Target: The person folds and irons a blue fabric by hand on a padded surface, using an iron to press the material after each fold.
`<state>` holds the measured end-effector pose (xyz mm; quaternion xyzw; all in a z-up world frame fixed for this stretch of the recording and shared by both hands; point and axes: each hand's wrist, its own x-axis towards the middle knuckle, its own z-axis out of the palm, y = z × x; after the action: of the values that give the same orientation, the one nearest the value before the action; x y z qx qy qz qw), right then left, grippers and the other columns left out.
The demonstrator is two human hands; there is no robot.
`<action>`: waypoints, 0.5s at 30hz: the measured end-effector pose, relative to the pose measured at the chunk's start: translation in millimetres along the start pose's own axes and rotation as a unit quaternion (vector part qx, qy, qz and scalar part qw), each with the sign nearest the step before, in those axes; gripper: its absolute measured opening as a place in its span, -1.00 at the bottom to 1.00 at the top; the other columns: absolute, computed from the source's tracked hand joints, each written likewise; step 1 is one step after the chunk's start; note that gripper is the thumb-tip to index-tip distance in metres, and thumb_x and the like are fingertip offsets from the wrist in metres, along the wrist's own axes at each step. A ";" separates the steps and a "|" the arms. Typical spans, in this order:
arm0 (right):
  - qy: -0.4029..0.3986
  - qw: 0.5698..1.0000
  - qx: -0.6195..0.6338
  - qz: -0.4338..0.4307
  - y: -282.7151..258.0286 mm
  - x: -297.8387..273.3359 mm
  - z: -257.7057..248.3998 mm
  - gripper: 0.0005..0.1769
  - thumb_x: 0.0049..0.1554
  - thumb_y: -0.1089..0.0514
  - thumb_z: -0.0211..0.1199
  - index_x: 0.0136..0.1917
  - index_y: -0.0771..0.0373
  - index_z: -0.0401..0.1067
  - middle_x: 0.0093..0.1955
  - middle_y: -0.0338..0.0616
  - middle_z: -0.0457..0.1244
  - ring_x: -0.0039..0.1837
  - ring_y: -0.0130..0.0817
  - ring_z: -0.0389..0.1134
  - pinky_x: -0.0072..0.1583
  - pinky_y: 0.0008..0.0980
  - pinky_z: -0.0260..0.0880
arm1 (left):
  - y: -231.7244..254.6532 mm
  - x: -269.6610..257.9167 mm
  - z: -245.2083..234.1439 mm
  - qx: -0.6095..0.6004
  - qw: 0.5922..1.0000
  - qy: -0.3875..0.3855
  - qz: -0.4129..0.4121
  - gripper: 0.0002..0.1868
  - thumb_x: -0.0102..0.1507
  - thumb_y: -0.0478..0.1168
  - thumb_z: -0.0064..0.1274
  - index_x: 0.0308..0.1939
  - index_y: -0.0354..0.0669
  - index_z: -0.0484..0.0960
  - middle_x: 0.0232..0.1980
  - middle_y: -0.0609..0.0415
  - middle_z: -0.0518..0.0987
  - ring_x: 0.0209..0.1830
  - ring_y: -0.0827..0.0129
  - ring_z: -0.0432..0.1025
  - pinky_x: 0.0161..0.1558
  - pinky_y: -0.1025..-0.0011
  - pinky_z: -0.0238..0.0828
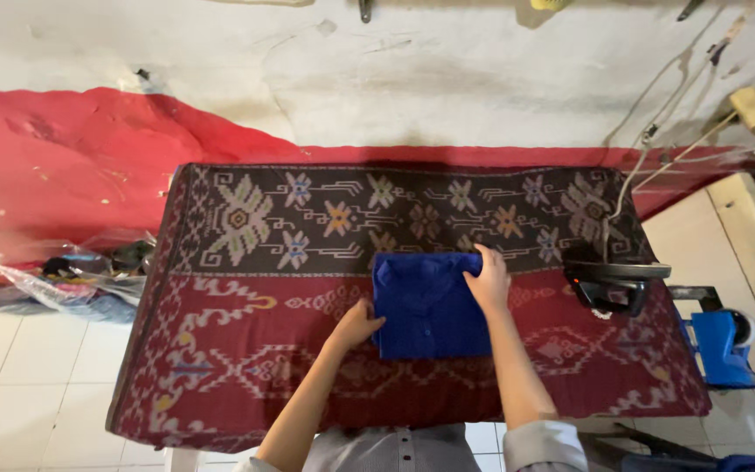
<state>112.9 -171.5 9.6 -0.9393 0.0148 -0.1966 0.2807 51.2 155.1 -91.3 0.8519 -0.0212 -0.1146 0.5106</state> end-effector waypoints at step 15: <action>-0.090 0.969 -0.020 0.230 33.6 -43.6 26.9 -0.40 0.00 -0.17 0.46 0.22 0.12 0.44 0.11 -0.08 0.30 0.16 -0.09 0.36 0.13 -0.10 0.40 | 56.7 51.1 -2.0 0.242 0.950 0.196 -0.026 -0.73 0.23 -0.07 0.22 -0.01 0.18 0.58 0.12 0.18 0.54 0.27 0.15 0.33 0.19 -0.05 0.14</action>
<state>85.6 -179.7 -44.7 -0.9298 0.2090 -0.0414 0.3002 106.0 121.8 -49.7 0.9557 0.0746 0.0503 0.2804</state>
